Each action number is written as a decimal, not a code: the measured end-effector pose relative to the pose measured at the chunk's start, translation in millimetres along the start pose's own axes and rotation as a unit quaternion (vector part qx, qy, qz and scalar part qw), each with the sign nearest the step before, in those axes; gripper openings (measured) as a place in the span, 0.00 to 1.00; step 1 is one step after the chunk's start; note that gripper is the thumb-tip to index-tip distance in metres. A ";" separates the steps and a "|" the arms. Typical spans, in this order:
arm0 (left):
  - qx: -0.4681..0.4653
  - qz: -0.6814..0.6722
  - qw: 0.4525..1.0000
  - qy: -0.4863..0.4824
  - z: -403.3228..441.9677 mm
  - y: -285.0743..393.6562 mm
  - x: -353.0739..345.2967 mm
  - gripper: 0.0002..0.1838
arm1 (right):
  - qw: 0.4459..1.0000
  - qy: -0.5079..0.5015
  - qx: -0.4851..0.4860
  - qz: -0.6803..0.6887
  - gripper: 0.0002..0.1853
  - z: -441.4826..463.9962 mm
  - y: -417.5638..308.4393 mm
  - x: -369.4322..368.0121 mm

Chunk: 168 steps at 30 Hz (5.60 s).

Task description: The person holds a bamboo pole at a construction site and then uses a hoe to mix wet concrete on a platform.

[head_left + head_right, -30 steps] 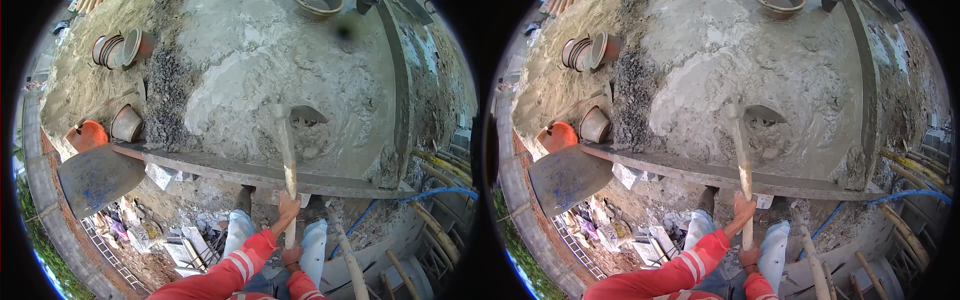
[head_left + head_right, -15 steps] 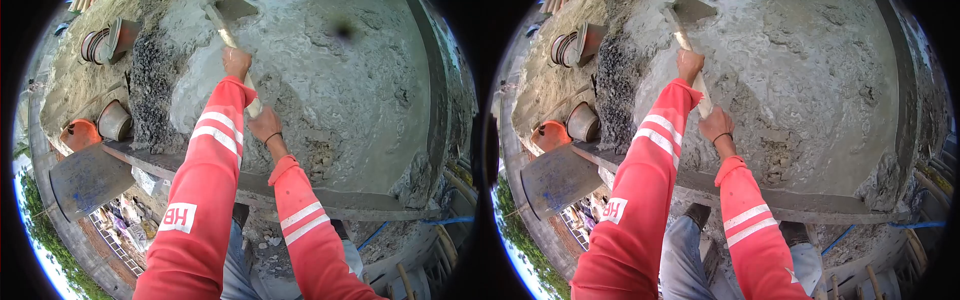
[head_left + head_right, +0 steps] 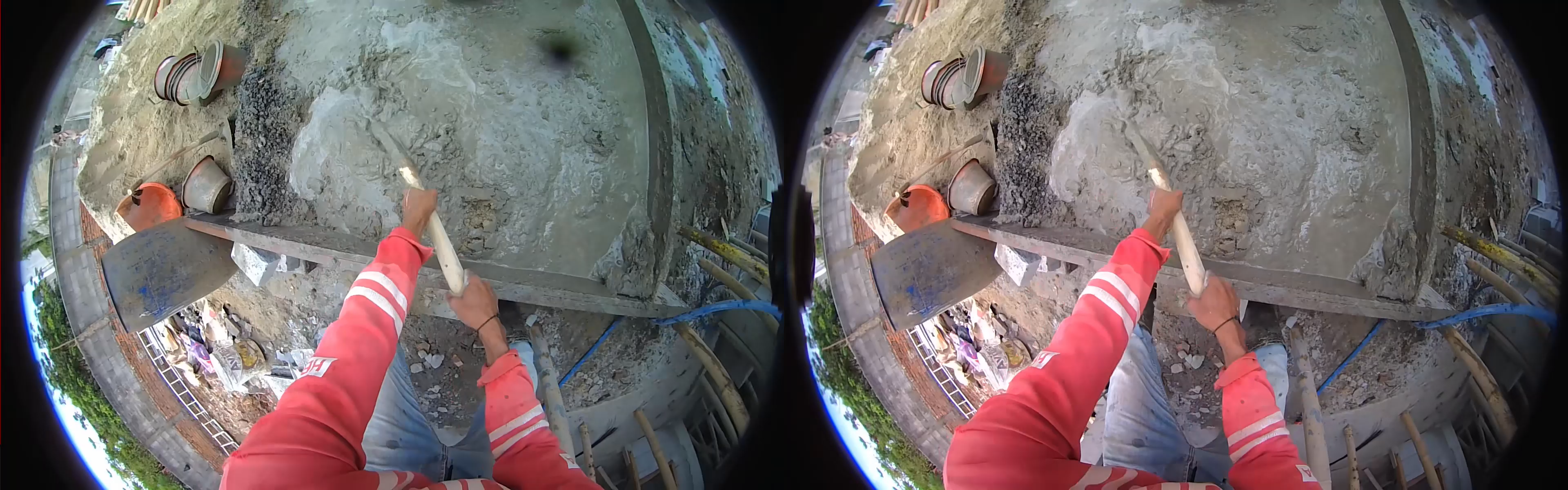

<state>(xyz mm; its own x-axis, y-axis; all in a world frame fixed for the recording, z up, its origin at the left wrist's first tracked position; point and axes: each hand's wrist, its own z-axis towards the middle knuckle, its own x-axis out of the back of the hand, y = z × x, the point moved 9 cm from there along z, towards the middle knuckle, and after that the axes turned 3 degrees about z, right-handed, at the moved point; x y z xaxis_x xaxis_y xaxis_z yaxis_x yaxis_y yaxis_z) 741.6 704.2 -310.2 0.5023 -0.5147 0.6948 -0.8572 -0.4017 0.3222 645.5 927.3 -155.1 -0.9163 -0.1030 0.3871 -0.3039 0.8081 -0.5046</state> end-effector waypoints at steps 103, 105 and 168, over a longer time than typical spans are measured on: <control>-0.170 -0.373 0.830 -0.378 -236.9 344.4 -221.4 0.07 | 0.927 0.342 -0.124 0.088 0.24 -30.9 199.5 202.4; -0.173 -0.322 0.846 -0.388 -241.1 339.9 -267.4 0.05 | 0.918 0.364 -0.125 0.096 0.27 -21.0 212.8 217.2; 0.062 -0.236 0.944 -0.220 -124.6 5.8 -165.6 0.10 | 0.977 0.126 -0.171 0.009 0.17 -126.6 132.3 3.6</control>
<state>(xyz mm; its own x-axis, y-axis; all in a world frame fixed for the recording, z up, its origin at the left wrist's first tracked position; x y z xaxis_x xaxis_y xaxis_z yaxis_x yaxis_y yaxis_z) 639.3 881.4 -343.3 0.8472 -0.5098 0.1493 -0.5196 -0.7366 0.4331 635.0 1107.2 -122.8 -0.8146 0.0238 0.5796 -0.1443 0.9595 -0.2421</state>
